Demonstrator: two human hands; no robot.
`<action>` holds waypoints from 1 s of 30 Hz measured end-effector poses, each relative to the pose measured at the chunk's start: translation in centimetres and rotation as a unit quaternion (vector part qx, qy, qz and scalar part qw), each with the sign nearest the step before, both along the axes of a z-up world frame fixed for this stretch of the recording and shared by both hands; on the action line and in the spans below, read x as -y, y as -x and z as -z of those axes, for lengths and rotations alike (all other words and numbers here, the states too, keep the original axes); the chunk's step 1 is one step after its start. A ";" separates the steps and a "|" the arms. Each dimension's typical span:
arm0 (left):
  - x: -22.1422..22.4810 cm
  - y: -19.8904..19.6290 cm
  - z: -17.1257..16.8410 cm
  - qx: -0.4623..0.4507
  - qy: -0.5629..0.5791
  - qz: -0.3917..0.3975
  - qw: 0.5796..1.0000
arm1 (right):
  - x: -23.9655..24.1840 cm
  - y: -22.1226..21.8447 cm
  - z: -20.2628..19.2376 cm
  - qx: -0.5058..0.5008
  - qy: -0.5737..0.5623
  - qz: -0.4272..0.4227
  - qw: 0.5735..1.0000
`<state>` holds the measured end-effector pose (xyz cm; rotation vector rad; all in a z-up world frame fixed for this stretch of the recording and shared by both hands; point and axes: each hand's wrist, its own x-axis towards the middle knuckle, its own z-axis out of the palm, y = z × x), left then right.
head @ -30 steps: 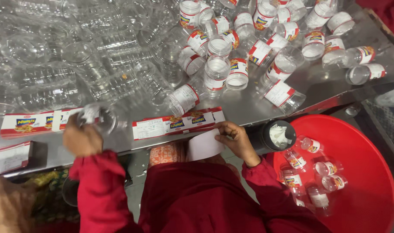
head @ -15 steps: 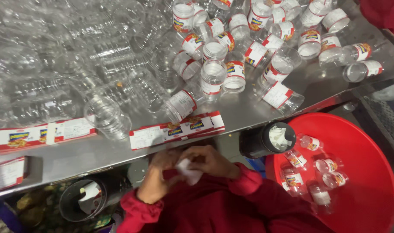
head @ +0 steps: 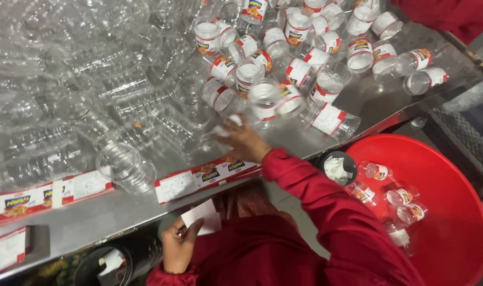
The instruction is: The person peels labels from a strip and applies them to clear plastic bottles, then places the labeled bottles into a red plastic bin.
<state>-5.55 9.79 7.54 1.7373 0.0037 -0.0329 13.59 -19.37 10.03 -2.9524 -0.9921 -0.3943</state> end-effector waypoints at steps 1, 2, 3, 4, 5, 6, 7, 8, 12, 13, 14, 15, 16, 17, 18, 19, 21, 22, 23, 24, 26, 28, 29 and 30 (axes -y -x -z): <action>-0.1 0.1 0.3 -0.011 0.010 -0.002 1.000 | 2.0 -0.1 0.5 0.010 0.023 0.015 1.000; -0.3 0.1 0.5 -0.021 0.020 -0.003 1.000 | 3.8 -0.3 1.0 0.010 0.019 0.018 1.000; -0.2 0.0 0.9 -0.032 0.031 -0.008 0.999 | 5.7 -0.7 1.4 0.011 0.016 0.018 1.000; -0.1 -0.1 1.2 -0.030 0.035 -0.003 0.999 | 7.5 -1.2 2.0 0.012 0.014 0.018 1.000; 0.0 -0.2 1.6 -0.027 0.039 -0.001 0.999 | 8.9 -1.9 2.6 0.022 0.021 0.038 0.999; 0.2 -0.2 2.0 -0.025 0.042 0.001 0.999 | 10.3 -2.7 3.4 0.031 0.027 0.058 0.997; 0.2 -0.2 2.3 -0.031 0.058 -0.003 0.998 | 11.4 -3.6 4.3 0.041 0.030 0.077 0.996; 0.4 0.0 2.7 -0.038 0.074 -0.007 0.997 | 13.0 -4.4 5.0 0.051 0.059 0.115 0.990; 0.6 0.1 3.7 0.002 0.070 -0.048 0.996 | 20.2 -6.5 6.4 0.148 0.133 0.246 0.949; 0.7 0.1 3.9 0.010 0.063 -0.053 0.997 | 21.7 -6.4 6.3 0.156 0.132 0.291 0.935; 0.8 0.0 4.1 0.018 0.056 -0.057 0.997 | 22.4 -6.6 6.1 0.165 0.131 0.335 0.919; 0.7 0.2 4.2 0.023 0.046 -0.060 0.997 | 22.3 -6.3 6.1 0.153 0.123 0.341 0.919; 0.9 0.3 4.4 0.005 0.037 -0.067 0.997 | 22.1 -5.8 5.6 0.141 0.116 0.348 0.920; 1.2 0.4 4.5 -0.012 0.027 -0.072 0.997 | 21.7 -5.3 4.7 0.130 0.108 0.355 0.920; 1.4 0.4 4.6 -0.029 0.018 -0.078 0.996 | 20.4 -4.4 4.0 0.123 0.007 0.340 0.932; 1.7 0.4 4.6 -0.007 -0.012 -0.073 0.997 | 18.3 -3.3 3.5 0.115 -0.093 0.321 0.935; 2.4 0.2 4.0 0.036 -0.071 -0.062 0.995 | 14.1 0.2 2.4 0.055 -0.295 0.256 0.919; 2.8 0.3 3.3 0.030 -0.078 -0.055 0.995 | 11.9 2.3 2.0 0.003 -0.393 0.210 0.895; 3.5 0.5 2.4 0.023 -0.084 -0.049 0.995 | 9.4 4.1 1.6 -0.054 -0.434 0.187 0.880; 4.1 0.5 1.4 0.016 -0.091 -0.043 0.995 | 7.2 6.3 1.1 -0.089 -0.453 0.087 0.883; 4.9 0.8 -0.7 0.093 -0.124 -0.022 0.988 | 2.9 11.7 0.0 -0.261 -0.517 0.027 0.815; 5.7 1.0 -2.5 0.088 -0.166 -0.002 0.982 | -0.7 15.0 -1.5 -0.386 -0.562 -0.085 0.727; 6.0 1.2 -3.1 0.046 -0.190 0.008 0.981 | -1.8 16.1 -2.2 -0.346 -0.524 -0.068 0.776; 6.2 1.4 -3.7 0.004 -0.213 0.018 0.977 | -2.7 17.0 -2.9 -0.305 -0.482 -0.049 0.820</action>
